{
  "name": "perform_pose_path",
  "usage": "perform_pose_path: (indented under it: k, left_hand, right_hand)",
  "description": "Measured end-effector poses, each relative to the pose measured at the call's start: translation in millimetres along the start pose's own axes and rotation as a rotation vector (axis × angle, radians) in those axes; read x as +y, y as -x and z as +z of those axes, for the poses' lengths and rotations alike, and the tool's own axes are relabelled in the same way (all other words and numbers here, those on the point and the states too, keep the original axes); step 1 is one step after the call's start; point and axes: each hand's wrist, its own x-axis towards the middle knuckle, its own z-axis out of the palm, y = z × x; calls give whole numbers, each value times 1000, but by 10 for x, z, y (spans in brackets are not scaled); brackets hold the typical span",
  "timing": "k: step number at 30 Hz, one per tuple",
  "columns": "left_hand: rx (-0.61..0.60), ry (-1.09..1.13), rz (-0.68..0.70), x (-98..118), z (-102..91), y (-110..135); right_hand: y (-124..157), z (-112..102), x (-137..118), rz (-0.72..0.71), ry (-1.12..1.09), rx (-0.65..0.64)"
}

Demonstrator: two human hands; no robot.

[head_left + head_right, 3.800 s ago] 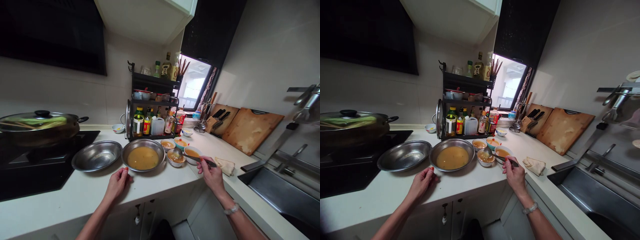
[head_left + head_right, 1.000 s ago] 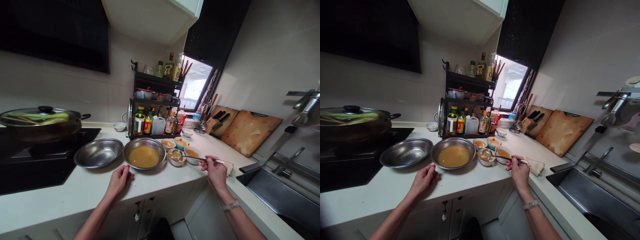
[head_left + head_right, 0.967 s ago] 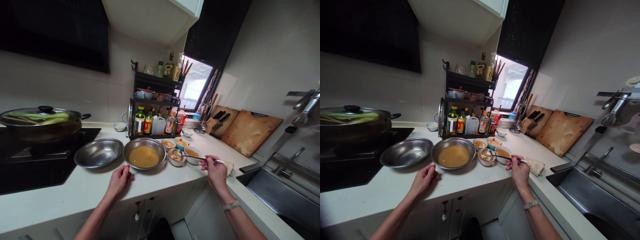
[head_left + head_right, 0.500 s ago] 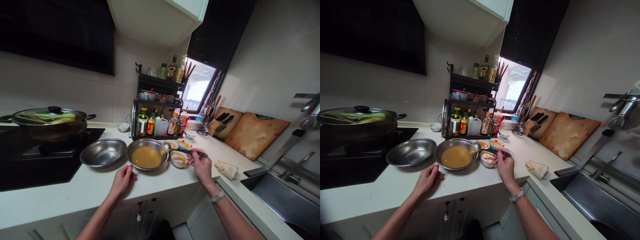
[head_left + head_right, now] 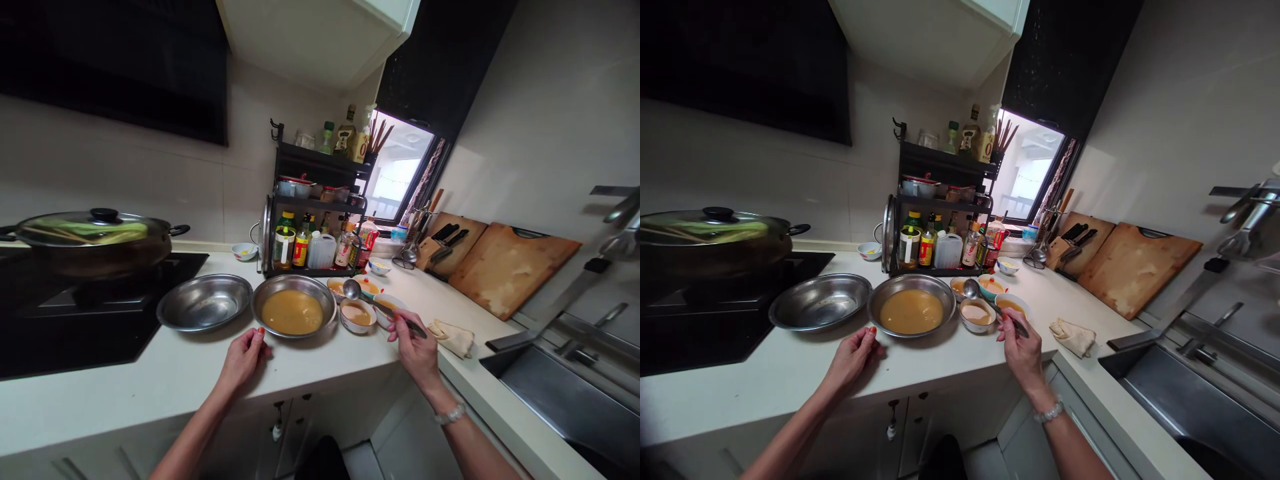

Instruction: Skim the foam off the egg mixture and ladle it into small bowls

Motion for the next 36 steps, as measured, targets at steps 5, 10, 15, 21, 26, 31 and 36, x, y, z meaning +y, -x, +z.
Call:
perform_pose_path:
  k: [5, 10, 15, 21, 26, 31, 36]
  left_hand:
    - [-5, 14, 5, -78, -17, -22]
    - [-8, 12, 18, -112, -26, -33]
    - [-3, 23, 11, -87, -22, -24]
    - [13, -15, 6, -51, -20, -18]
    - [9, 8, 12, -40, -12, -14]
    - [-3, 30, -5, -36, -11, -6]
    - [19, 46, 14, -21, 8, -11]
  right_hand:
    - [91, -148, 86, 101, 87, 4]
    - [141, -160, 177, 241, 15, 39]
    - [47, -174, 278, 401, -115, 189]
    - [-32, -195, 260, 491, -212, 297]
    - [-70, -199, 221, 480, -201, 300]
    - [-148, -170, 144, 459, -238, 295]
    - [-244, -10, 58, 445, -262, 261]
